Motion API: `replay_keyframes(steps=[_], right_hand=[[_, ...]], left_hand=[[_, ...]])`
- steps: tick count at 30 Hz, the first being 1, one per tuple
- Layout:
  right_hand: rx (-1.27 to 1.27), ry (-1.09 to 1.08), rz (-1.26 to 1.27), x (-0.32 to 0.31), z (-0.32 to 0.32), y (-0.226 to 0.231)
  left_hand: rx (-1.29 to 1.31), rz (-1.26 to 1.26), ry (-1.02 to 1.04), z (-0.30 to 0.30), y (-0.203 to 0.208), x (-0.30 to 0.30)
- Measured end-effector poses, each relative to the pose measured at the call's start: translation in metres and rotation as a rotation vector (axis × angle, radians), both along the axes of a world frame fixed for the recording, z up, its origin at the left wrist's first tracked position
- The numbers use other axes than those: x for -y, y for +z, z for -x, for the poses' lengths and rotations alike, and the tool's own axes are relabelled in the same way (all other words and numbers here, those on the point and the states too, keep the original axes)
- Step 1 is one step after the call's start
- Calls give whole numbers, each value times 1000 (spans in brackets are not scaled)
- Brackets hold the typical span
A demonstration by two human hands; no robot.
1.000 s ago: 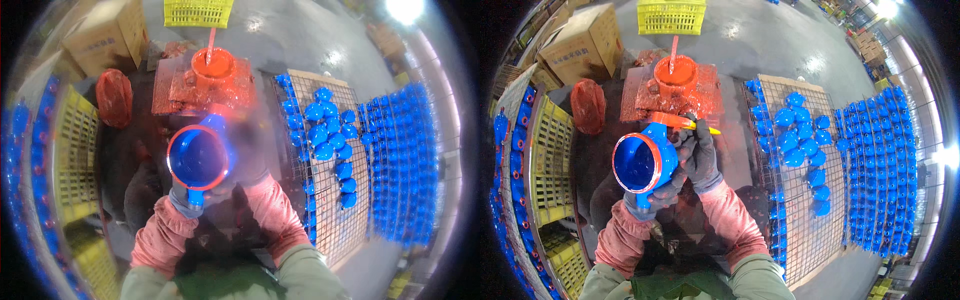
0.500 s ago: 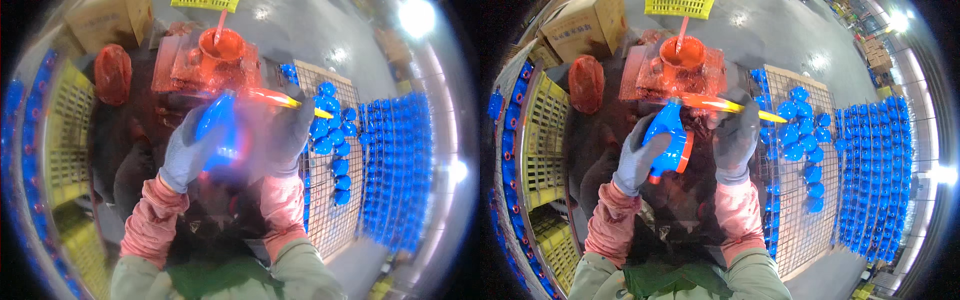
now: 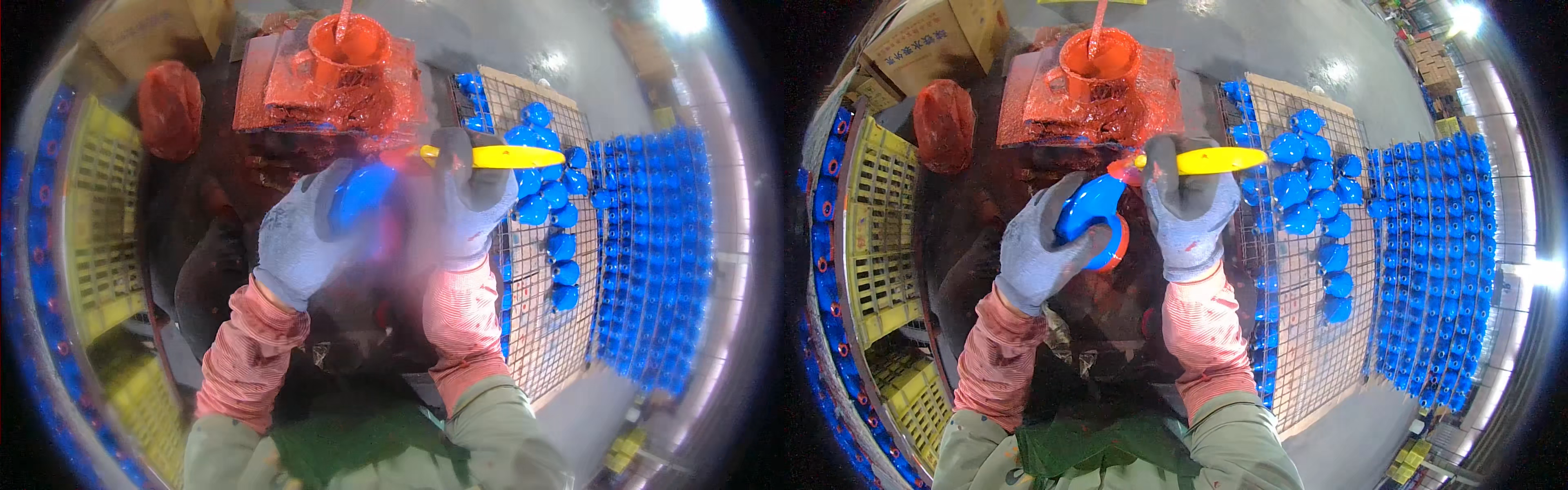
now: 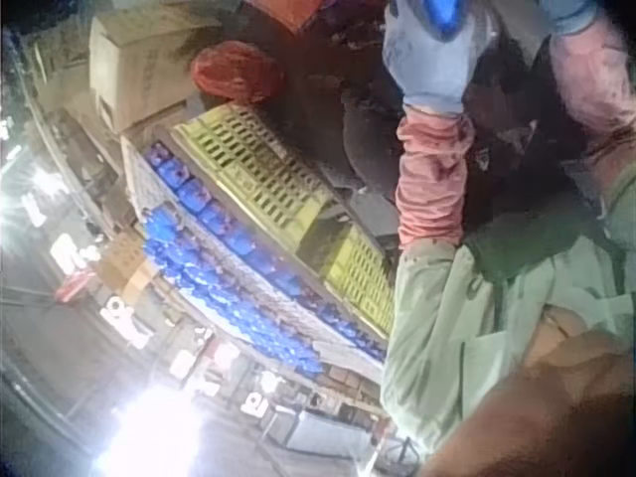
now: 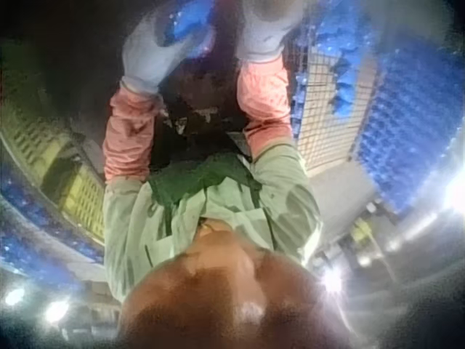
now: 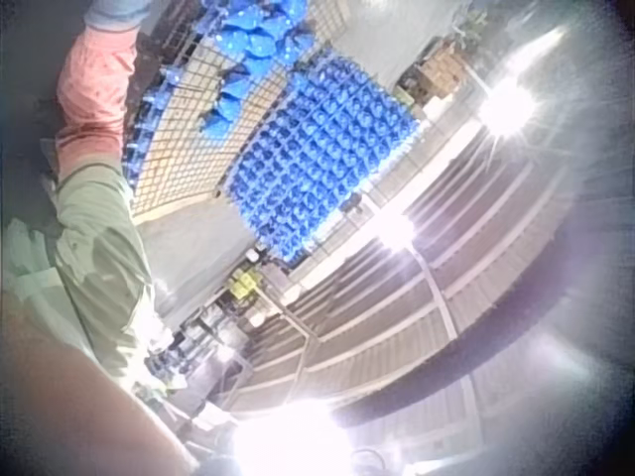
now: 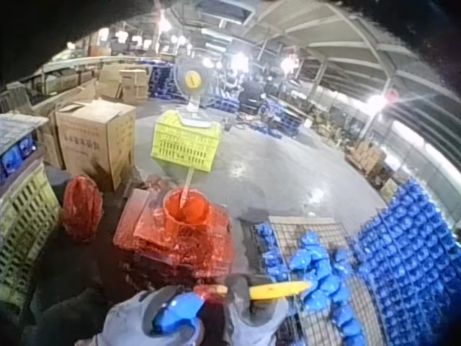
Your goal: The person takes blue casings, applies red coating around their rims using a brush dipped in a container of red liquid, and places the coated casings onto a metal rack.
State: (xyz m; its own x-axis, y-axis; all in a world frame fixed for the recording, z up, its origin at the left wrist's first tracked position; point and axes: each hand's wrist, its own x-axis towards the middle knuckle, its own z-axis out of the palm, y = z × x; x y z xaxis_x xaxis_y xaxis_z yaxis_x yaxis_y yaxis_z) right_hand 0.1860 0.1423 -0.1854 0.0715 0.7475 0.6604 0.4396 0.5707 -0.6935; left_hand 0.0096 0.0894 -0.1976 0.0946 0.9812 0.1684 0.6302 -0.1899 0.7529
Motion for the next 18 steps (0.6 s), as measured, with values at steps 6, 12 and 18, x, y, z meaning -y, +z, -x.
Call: replay_keyframes(steps=[6, 12, 18], right_hand=[[-541, 50, 114, 6, 5, 13], [-414, -12, 97, -10, 16, -20], [-1487, 306, 812, 0, 55, -6]], left_hand=[[1245, 564, -164, 18, -9, -6], [1726, 453, -276, 5, -50, 8], [2297, 1165, -1110, -27, -1, -1]])
